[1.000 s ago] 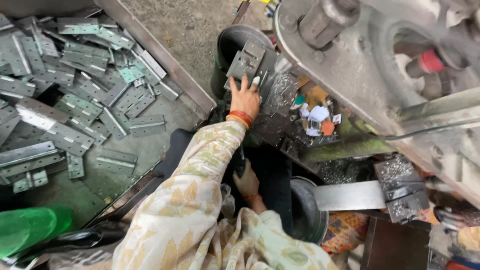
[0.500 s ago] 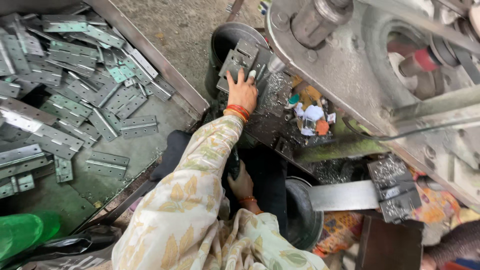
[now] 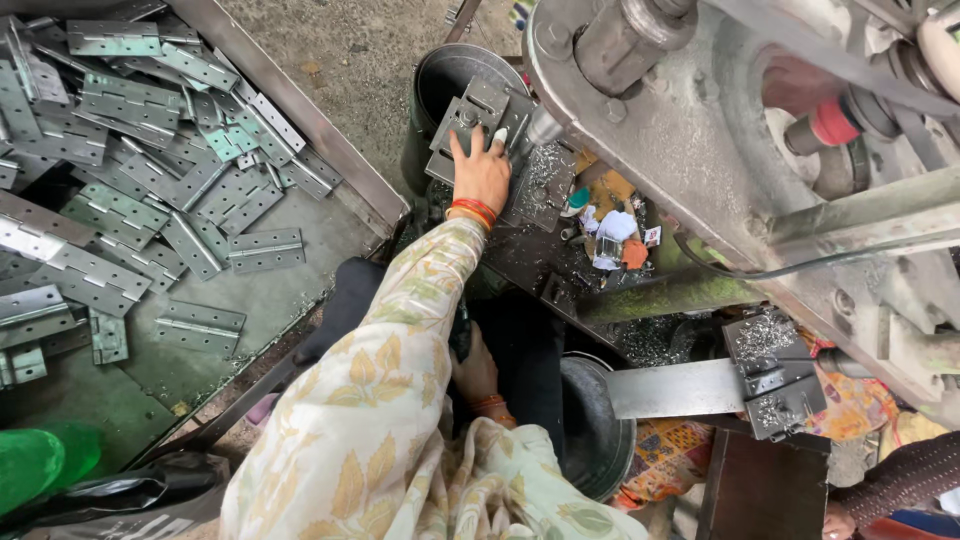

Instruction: The person operates a manual press machine to shape metal brackets. They pick up a bracket from a bin, place it into the press, and operate the lever to complete the cycle, repeating this process continuously.

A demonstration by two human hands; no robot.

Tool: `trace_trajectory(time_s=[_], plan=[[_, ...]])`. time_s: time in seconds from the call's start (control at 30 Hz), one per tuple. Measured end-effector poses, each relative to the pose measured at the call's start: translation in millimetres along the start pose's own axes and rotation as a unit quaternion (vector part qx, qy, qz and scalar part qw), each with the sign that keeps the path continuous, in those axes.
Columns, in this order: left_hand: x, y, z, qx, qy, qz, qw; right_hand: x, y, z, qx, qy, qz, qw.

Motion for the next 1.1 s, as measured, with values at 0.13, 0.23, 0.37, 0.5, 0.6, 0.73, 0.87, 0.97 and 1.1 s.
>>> trace_trajectory(time_s=[0.13, 0.23, 0.37, 0.5, 0.6, 0.73, 0.87, 0.97, 1.1], plan=[[15.8, 13.3, -1.8, -0.022, -0.015, -0.008, 1.000, -2.5, -18.8, -9.2, -0.021, 0.024, -0.019, 0.999], [28.8, 11.8, -6.4, -0.033, -0.029, 0.051, 0.998, -6.2, -5.6, -12.8, -0.011, 0.029, 0.006, 1.000], [23.1, 12.6, -0.3, -0.009, -0.009, 0.059, 0.998, -10.9, 19.3, -1.1, 0.032, 0.018, 0.052, 0.998], [6.0, 5.2, -7.0, 0.000, -0.004, 0.068, 0.998, -8.7, 30.4, -2.2, 0.045, -0.022, 0.060, 0.997], [2.3, 3.7, -8.7, 0.000, 0.000, 0.070, 0.998, -7.6, 7.3, -1.9, 0.006, -0.005, 0.034, 0.999], [9.7, 12.7, -8.5, 0.010, 0.001, 0.040, 0.999, -8.2, -29.1, -29.1, -0.027, -0.020, 0.025, 0.999], [15.8, 33.6, 7.2, 0.052, 0.004, -0.006, 0.999, -8.3, -36.4, -58.5, -0.081, 0.015, 0.043, 0.996], [30.9, 40.1, 42.0, 0.131, 0.041, 0.032, 0.990, -8.9, -26.9, -67.4, -0.113, 0.033, 0.051, 0.992], [72.1, 33.0, 134.6, 0.246, 0.075, -0.011, 0.966, 4.6, -11.9, -72.4, -0.296, 0.026, 0.058, 0.953]])
Point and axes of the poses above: each hand's wrist, its own x-axis away from the middle knuckle, its own y-axis out of the back of the hand, z = x × y, the point moved 7 cm from there along -x, towards the middle knuckle, and after that the axes turned 3 degrees about -z, right-handed, at the moved point
